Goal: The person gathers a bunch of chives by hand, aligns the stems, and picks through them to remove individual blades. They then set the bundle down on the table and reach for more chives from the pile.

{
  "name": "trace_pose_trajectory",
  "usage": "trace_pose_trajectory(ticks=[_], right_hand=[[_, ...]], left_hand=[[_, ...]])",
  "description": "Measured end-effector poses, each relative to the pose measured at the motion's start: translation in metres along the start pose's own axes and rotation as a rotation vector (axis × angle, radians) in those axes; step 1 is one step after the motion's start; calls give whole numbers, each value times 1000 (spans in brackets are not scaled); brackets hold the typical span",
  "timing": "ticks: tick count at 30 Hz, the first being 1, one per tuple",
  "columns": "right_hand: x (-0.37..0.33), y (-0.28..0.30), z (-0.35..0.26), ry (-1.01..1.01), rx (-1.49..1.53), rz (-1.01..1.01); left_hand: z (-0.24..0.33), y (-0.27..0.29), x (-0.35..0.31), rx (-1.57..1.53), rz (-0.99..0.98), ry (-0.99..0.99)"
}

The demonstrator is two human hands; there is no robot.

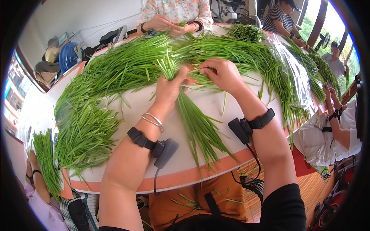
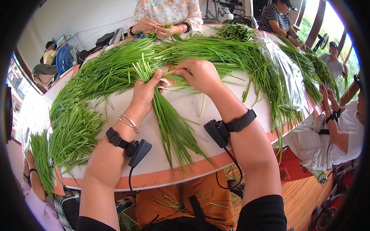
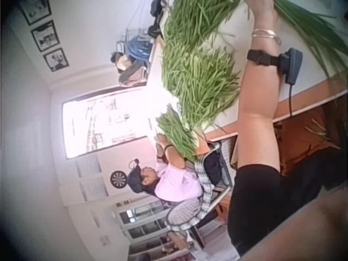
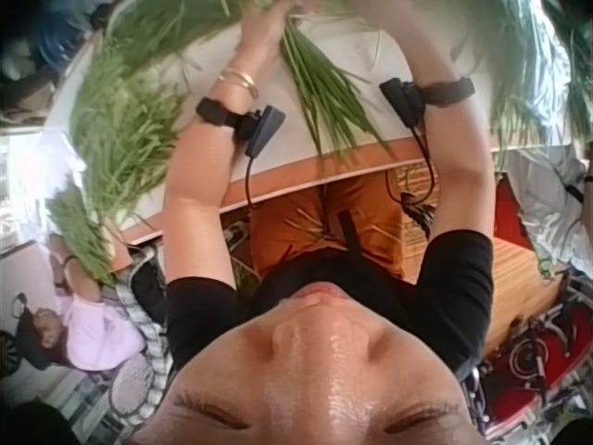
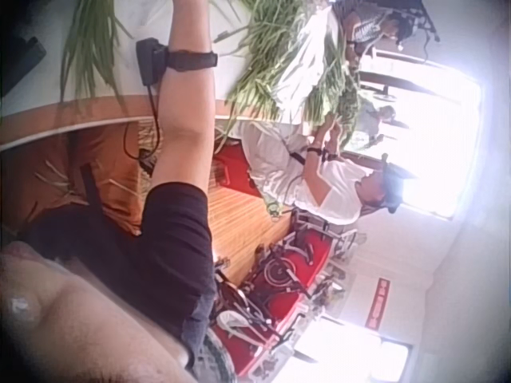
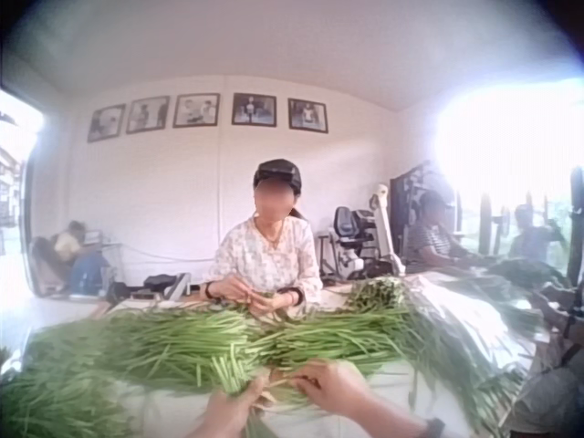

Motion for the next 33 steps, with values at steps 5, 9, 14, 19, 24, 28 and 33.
trace_pose_trajectory(ticks=[5,9,14,19,24,28,33], right_hand=[[0,7,-1,50,-3,81],[3,17,7,9,-69,106],[-5,38,41,-190,-406,-216],[-22,27,57,-416,-472,-562],[-30,15,85,-455,-314,-559],[-7,26,83,-330,-118,-197],[12,50,62,-451,582,263]], left_hand=[[-2,0,3,-23,-45,-20],[-6,16,10,-67,135,-23],[-7,12,14,-217,104,-29],[-6,12,11,-262,90,-5],[-10,5,8,-281,17,138],[-11,-4,4,-284,-80,195],[-15,1,7,-168,-53,165]])
Point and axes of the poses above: each hand's wrist, its own x-axis towards the middle knuckle, its own y-axis out of the back of the hand, z = x × y, the point moved 8 cm from there along x, towards the middle knuckle, and after that the axes turned 13 degrees about z, right-handed, at the moved point
